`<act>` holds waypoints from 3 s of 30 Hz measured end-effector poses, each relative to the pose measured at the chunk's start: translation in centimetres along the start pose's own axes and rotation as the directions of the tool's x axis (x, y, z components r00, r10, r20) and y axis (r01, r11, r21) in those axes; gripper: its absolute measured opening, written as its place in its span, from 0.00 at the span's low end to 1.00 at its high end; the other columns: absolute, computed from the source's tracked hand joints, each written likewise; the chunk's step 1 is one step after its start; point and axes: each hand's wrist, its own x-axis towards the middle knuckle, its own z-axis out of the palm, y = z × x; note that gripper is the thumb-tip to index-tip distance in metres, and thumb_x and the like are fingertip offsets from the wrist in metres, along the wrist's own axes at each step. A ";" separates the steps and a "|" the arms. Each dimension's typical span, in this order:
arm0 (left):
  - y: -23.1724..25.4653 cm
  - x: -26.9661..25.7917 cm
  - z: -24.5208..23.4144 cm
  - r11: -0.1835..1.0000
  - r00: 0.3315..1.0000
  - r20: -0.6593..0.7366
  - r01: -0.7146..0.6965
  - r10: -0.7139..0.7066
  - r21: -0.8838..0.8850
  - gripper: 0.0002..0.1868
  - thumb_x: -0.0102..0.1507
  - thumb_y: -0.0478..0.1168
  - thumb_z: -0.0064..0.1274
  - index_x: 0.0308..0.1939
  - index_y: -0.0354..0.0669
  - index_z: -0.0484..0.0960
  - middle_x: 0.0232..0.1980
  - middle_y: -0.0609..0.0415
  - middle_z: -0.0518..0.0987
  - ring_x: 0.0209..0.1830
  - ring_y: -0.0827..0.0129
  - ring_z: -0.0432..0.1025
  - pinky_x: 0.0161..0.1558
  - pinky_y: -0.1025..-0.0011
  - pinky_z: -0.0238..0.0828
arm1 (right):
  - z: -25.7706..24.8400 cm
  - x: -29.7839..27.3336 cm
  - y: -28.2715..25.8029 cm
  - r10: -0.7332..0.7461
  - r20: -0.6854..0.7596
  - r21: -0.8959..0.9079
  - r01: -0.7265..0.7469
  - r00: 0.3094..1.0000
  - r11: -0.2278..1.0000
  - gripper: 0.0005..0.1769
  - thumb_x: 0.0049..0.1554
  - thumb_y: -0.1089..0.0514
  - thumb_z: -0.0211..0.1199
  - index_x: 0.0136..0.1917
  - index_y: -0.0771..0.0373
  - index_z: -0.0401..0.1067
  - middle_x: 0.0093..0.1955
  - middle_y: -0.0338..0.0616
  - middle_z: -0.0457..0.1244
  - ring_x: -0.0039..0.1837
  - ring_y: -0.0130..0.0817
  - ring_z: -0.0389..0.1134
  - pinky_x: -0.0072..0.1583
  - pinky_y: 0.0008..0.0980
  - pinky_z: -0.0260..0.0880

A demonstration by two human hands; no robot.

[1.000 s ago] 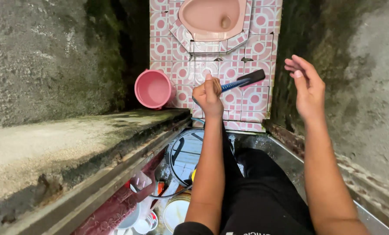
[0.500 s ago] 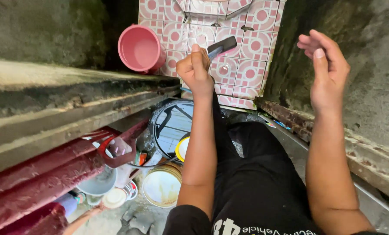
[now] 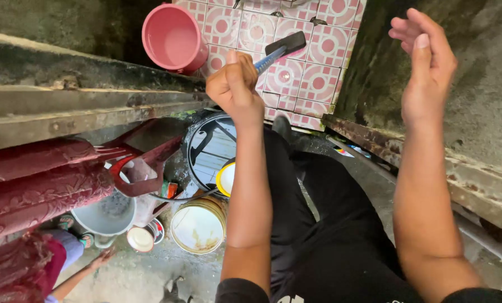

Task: The recorder is cleaning a squat toilet using a long-handled brush.

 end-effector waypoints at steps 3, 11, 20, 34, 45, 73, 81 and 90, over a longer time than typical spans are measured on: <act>0.2 -0.1 0.1 1.000 1.000 -0.001 0.015 -0.015 -0.019 0.28 0.73 0.32 0.40 0.19 0.39 0.51 0.18 0.58 0.54 0.19 0.76 0.46 0.28 0.70 0.41 | 0.0 -0.3 0.6 0.011 -0.014 0.054 -0.010 1.000 0.999 0.27 0.79 0.44 0.47 0.79 0.64 0.65 0.72 0.48 0.67 0.70 0.36 0.68 0.74 0.36 0.65; -0.4 -0.4 -0.2 0.991 0.991 0.029 0.135 -0.134 -0.016 0.28 0.74 0.33 0.40 0.18 0.41 0.51 0.18 0.60 0.53 0.18 0.76 0.47 0.26 0.70 0.42 | -0.4 -1.9 -0.6 -0.004 -0.087 0.029 0.007 0.996 1.000 0.29 0.78 0.43 0.42 0.79 0.66 0.62 0.74 0.50 0.64 0.75 0.39 0.66 0.79 0.40 0.63; -0.1 -1.5 -0.7 0.960 0.951 0.143 0.279 -0.274 -0.016 0.29 0.74 0.33 0.41 0.19 0.43 0.51 0.18 0.62 0.54 0.19 0.78 0.45 0.27 0.70 0.40 | -1.5 -6.2 -1.6 0.062 -0.146 0.097 -0.048 0.987 0.994 0.30 0.76 0.43 0.40 0.80 0.66 0.59 0.76 0.51 0.61 0.78 0.39 0.62 0.80 0.41 0.55; 5.0 -8.4 -1.6 0.904 0.788 0.446 0.393 -0.425 0.168 0.30 0.75 0.39 0.43 0.19 0.44 0.51 0.19 0.64 0.55 0.20 0.81 0.45 0.25 0.72 0.37 | -1.8 -25.3 -9.8 0.013 -0.266 -0.113 -0.045 0.964 0.993 0.31 0.75 0.44 0.39 0.79 0.68 0.57 0.78 0.54 0.58 0.80 0.42 0.58 0.79 0.41 0.57; 10.2 -15.4 1.0 0.898 0.664 0.644 0.432 -0.379 0.083 0.32 0.75 0.37 0.41 0.15 0.44 0.53 0.17 0.62 0.55 0.18 0.80 0.47 0.23 0.73 0.39 | -4.5 -39.4 -12.7 0.079 -0.605 -0.027 -0.119 0.793 0.993 0.31 0.74 0.42 0.39 0.80 0.65 0.56 0.77 0.53 0.59 0.79 0.43 0.58 0.78 0.44 0.57; 18.6 -35.2 6.5 0.717 0.226 0.862 0.666 -0.454 0.203 0.30 0.74 0.34 0.41 0.16 0.40 0.54 0.18 0.60 0.58 0.18 0.78 0.49 0.23 0.72 0.43 | -7.2 -59.7 -21.0 0.179 -0.869 0.062 -0.257 0.461 0.965 0.26 0.75 0.49 0.43 0.78 0.66 0.60 0.72 0.52 0.64 0.74 0.41 0.64 0.72 0.40 0.65; 18.4 -38.4 7.5 0.785 0.223 0.914 0.603 -0.338 0.143 0.29 0.76 0.32 0.40 0.20 0.40 0.49 0.19 0.60 0.57 0.20 0.78 0.48 0.36 0.68 0.54 | -10.7 -63.2 -20.4 0.190 -0.881 0.079 -0.262 0.433 0.962 0.27 0.76 0.47 0.41 0.78 0.66 0.61 0.70 0.53 0.65 0.71 0.41 0.67 0.70 0.40 0.67; 20.9 -43.2 10.9 0.855 0.207 0.922 0.480 -0.327 0.196 0.27 0.72 0.30 0.39 0.17 0.38 0.51 0.18 0.60 0.57 0.20 0.79 0.47 0.63 0.77 0.59 | -15.1 -68.0 -20.1 0.230 -0.859 0.103 -0.286 0.458 0.953 0.27 0.76 0.47 0.41 0.77 0.68 0.61 0.69 0.54 0.65 0.70 0.41 0.67 0.69 0.39 0.68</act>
